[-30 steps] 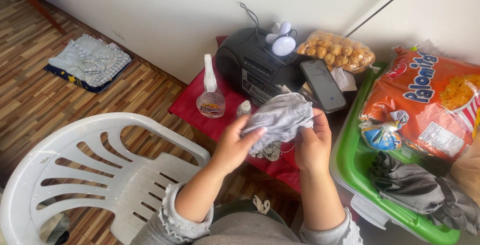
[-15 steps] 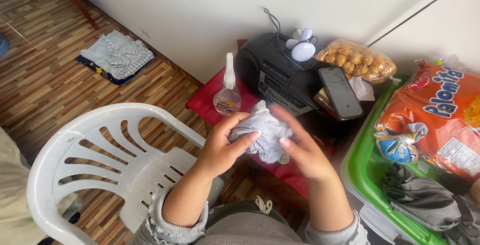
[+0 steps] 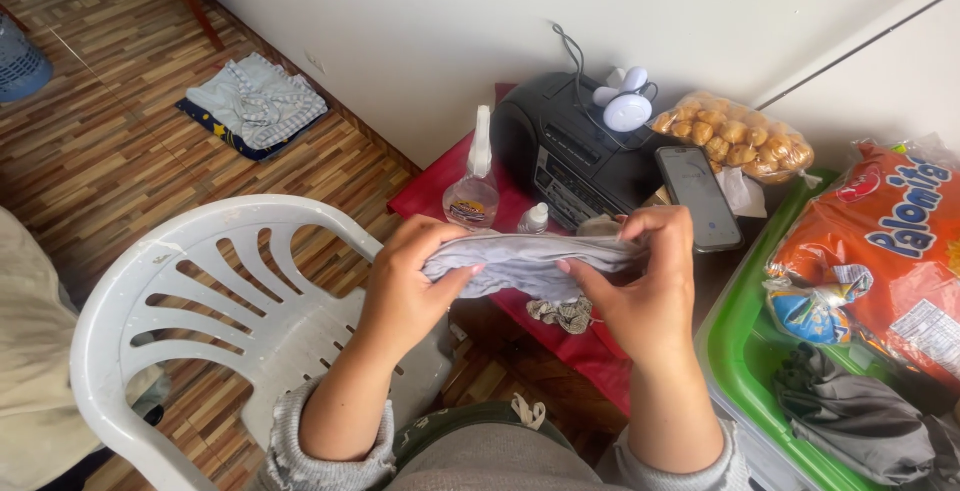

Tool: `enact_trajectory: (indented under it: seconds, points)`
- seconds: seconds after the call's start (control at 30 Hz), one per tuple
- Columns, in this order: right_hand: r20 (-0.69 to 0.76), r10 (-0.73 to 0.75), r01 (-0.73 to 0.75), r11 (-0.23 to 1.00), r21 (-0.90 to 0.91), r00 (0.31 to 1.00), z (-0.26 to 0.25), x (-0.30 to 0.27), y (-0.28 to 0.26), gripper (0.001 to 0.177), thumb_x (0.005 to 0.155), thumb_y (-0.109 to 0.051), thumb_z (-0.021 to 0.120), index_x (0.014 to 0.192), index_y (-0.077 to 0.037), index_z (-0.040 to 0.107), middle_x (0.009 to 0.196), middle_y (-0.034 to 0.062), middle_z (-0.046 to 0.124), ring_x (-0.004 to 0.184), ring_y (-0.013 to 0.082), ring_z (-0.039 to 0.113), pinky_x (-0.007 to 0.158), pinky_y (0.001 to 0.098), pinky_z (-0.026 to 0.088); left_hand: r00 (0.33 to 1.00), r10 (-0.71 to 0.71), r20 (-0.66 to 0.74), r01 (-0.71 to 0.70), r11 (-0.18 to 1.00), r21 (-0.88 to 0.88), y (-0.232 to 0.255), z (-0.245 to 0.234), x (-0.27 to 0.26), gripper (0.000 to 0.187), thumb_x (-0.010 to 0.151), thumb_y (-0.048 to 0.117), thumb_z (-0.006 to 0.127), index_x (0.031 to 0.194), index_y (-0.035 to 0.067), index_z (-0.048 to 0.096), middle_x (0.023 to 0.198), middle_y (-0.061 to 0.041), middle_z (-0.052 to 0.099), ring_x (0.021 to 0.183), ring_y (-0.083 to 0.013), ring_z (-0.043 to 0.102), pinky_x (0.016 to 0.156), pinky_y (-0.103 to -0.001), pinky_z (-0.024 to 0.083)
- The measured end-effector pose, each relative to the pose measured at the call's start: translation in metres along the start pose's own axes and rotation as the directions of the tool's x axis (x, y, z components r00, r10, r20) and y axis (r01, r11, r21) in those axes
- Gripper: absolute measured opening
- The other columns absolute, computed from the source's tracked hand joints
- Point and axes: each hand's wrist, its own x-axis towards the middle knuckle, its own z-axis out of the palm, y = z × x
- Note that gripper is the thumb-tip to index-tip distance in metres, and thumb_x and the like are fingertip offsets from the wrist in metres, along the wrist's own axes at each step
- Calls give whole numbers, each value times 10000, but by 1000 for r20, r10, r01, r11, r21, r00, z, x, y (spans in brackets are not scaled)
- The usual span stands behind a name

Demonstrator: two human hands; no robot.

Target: The person sprays a cloth with cleaning solution and wipes the window glass and the windowsill. They repeatedly spray the cloth and wipe different sections of the glass and sill, then fold the cloth and continue wiping.

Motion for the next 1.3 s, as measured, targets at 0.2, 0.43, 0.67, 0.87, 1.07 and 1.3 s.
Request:
enact_trajectory:
  seconds: [0.2, 0.43, 0.67, 0.87, 1.07, 1.3]
  points:
    - [148, 40, -34, 998, -47, 988, -21, 22, -36, 672, 673, -56, 943, 1224, -62, 558, 1110, 136, 550, 1043, 447, 691, 928, 543, 531, 992, 59, -114, -56, 998, 25, 9, -19, 8, 278, 741, 4, 814, 992, 86, 724, 1061, -101, 684, 1011, -353, 703, 896, -435, 553]
    - [378, 84, -37, 991, -130, 922, -4, 22, -23, 264, 699, -59, 866, 940, -158, 825, 701, 122, 663, 713, 365, 700, 807, 470, 566, 958, 152, -242, -155, 988, 9, 5, -16, 17, 231, 771, -6, 806, 879, 108, 636, 981, -59, 691, 1006, -300, 705, 899, -389, 550]
    - [68, -47, 39, 992, 120, 997, 0, 27, 3, 91, 888, -18, 768, 968, -48, 736, 1036, 173, 638, 1051, 383, 682, 1102, 546, 452, 975, -210, -67, 200, 971, -132, -16, -22, 5, 330, 784, 154, 811, 885, 98, 503, 788, -123, 687, 774, -282, 681, 680, -378, 530]
    - [-93, 191, -107, 820, 562, 977, 13, 28, 17, 129, 1109, -102, 497, 1105, -9, 586, 920, 78, 583, 895, 158, 580, 936, 362, 530, 936, -320, 144, 351, 870, -345, -19, -34, 8, 630, 809, 307, 843, 1258, 71, 470, 1061, -179, 594, 941, -257, 577, 692, -362, 542]
    - [170, 378, -345, 464, 816, 910, 36, 27, 4, 286, 1075, -208, 477, 1057, 3, 669, 908, 151, 710, 853, 208, 730, 871, 386, 599, 903, -200, 381, 285, 941, -184, -21, -28, 7, 774, 844, 469, 792, 1441, 61, 515, 1362, -294, 457, 1320, -493, 427, 1048, -670, 411]
    - [353, 49, -270, 743, 612, 934, 36, 30, -29, 393, 1074, -285, 466, 988, 0, 724, 908, 135, 716, 925, 176, 614, 897, 423, 545, 746, -483, 459, 502, 860, 89, 12, -11, 3, 327, 936, 347, 713, 1090, 63, 760, 1058, -220, 777, 1139, -440, 687, 977, -542, 522]
